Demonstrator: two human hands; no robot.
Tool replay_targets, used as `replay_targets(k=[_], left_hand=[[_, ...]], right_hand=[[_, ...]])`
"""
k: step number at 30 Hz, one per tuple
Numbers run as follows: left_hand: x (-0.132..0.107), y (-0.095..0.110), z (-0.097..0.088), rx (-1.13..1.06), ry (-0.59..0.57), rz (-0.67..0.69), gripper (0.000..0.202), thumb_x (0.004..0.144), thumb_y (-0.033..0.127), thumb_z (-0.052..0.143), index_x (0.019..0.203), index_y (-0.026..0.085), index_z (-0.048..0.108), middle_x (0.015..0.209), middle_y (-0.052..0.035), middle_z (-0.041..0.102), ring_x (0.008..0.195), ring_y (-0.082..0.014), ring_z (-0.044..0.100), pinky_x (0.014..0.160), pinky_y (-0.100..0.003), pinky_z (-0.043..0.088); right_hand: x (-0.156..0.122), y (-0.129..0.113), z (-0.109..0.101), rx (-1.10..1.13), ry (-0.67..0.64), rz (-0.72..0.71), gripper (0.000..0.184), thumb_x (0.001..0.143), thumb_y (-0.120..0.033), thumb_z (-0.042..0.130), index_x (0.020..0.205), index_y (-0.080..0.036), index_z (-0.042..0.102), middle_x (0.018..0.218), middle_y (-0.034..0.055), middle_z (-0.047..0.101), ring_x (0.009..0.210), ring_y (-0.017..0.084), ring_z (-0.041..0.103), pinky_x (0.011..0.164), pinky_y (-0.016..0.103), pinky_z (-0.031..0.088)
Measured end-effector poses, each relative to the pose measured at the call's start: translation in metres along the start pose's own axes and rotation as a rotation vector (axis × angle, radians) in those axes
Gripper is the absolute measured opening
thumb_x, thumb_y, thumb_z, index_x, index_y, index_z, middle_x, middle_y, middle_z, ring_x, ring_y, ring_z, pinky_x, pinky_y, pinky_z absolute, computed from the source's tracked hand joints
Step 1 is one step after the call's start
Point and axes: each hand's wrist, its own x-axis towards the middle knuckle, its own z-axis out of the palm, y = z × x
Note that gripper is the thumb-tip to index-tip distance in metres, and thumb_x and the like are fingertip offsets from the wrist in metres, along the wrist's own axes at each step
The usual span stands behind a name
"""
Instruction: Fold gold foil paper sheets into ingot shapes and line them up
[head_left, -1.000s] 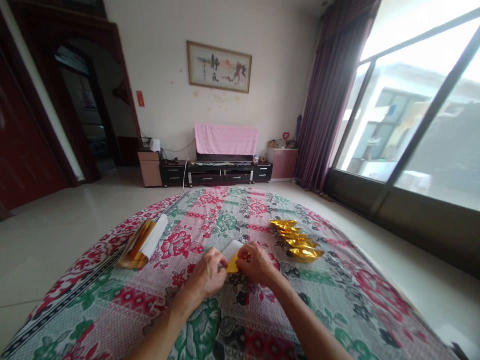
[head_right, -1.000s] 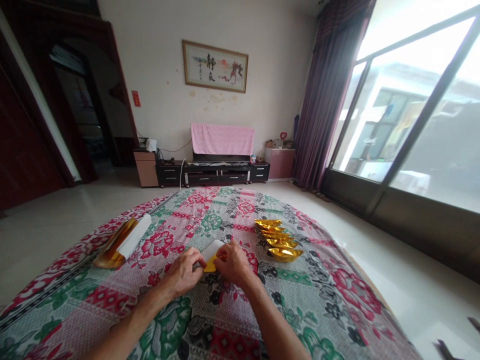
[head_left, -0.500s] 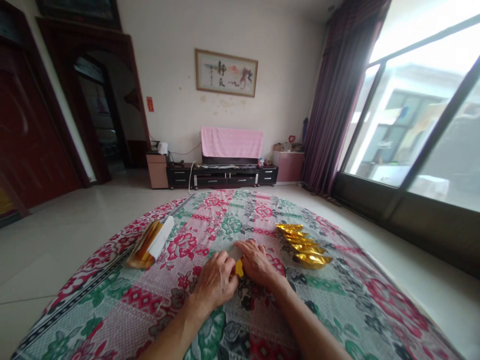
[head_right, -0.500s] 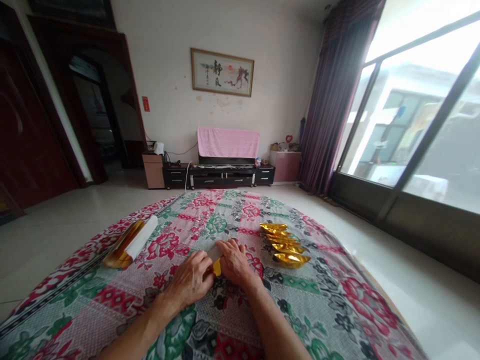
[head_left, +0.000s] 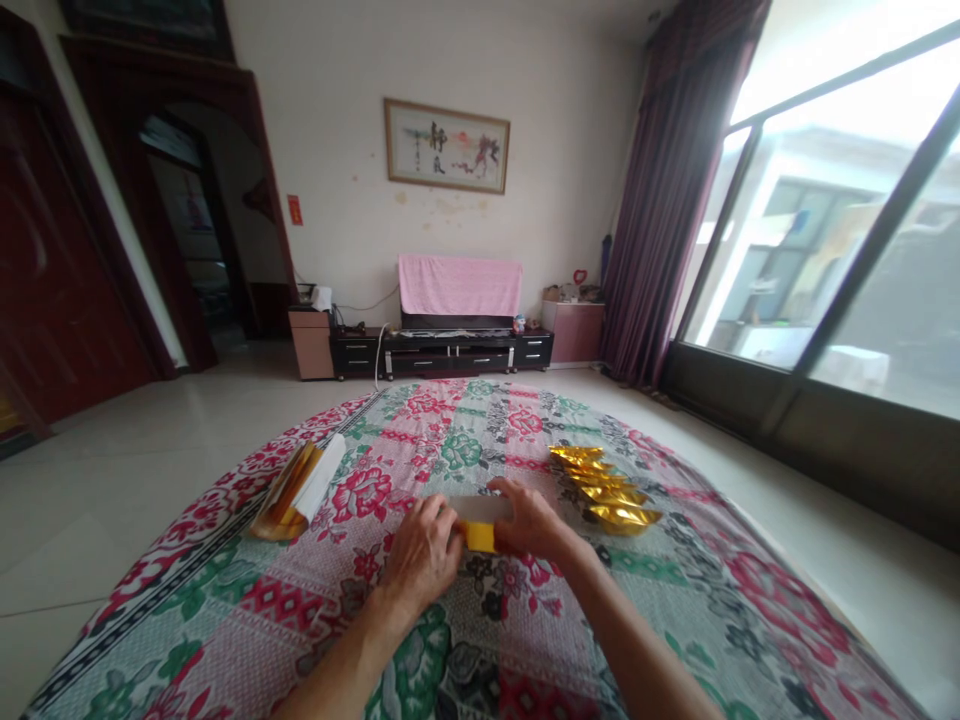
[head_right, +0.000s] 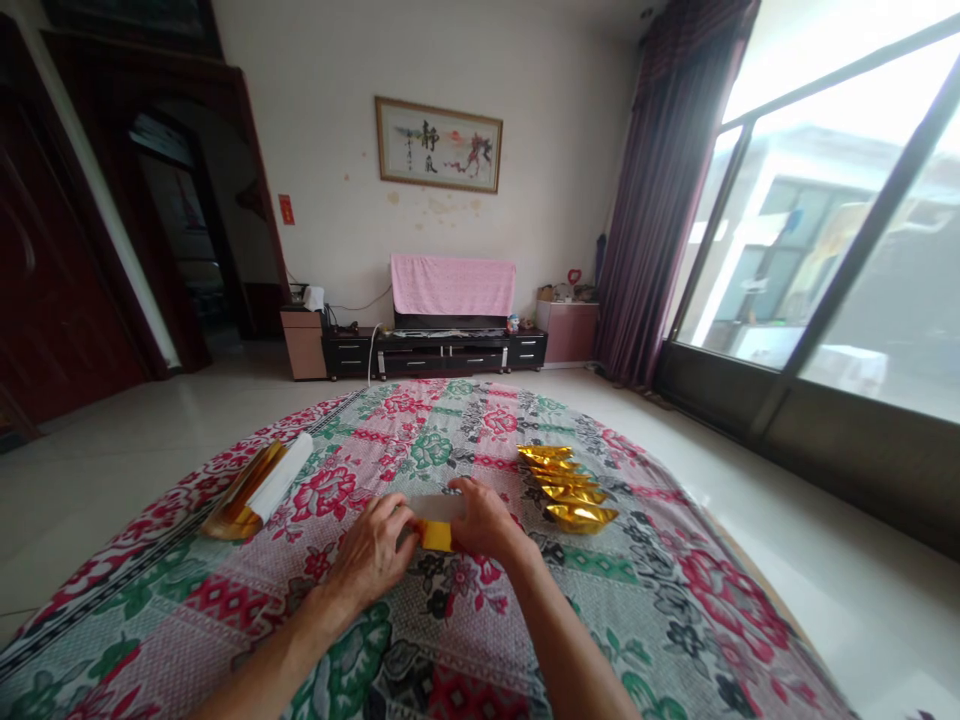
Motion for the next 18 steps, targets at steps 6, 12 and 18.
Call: replay_targets(k=[6, 12, 18], left_hand=[[-0.001, -0.003, 0.006, -0.021, 0.028, 0.035, 0.019, 0.082, 0.013, 0.042, 0.082, 0.017, 0.061, 0.098, -0.008, 0.055, 0.09, -0.0196, 0.052, 0.083, -0.033, 0.044], [-0.002, -0.009, 0.015, -0.099, 0.0, 0.098, 0.029, 0.084, 0.011, 0.035, 0.098, 0.016, 0.06, 0.102, -0.0077, 0.059, 0.095, -0.0182, 0.054, 0.085, -0.03, 0.045], [0.0, -0.007, 0.011, -0.118, -0.032, 0.093, 0.03, 0.085, 0.012, 0.033, 0.098, 0.016, 0.06, 0.102, -0.0076, 0.059, 0.096, -0.0177, 0.054, 0.086, -0.03, 0.044]], right_hand=[[0.0, -0.004, -0.004, 0.059, -0.054, 0.11, 0.043, 0.059, -0.014, 0.056, 0.101, -0.018, 0.064, 0.078, 0.0025, 0.068, 0.069, 0.016, 0.06, 0.058, 0.02, 0.04], [0.002, -0.011, 0.006, 0.111, 0.037, 0.299, 0.046, 0.059, -0.019, 0.058, 0.105, -0.018, 0.062, 0.085, 0.0049, 0.068, 0.075, 0.016, 0.06, 0.063, 0.021, 0.041], [-0.001, -0.023, 0.018, 0.11, 0.084, 0.302, 0.044, 0.066, -0.023, 0.055, 0.11, -0.015, 0.059, 0.082, 0.0067, 0.068, 0.071, 0.015, 0.061, 0.06, 0.02, 0.039]])
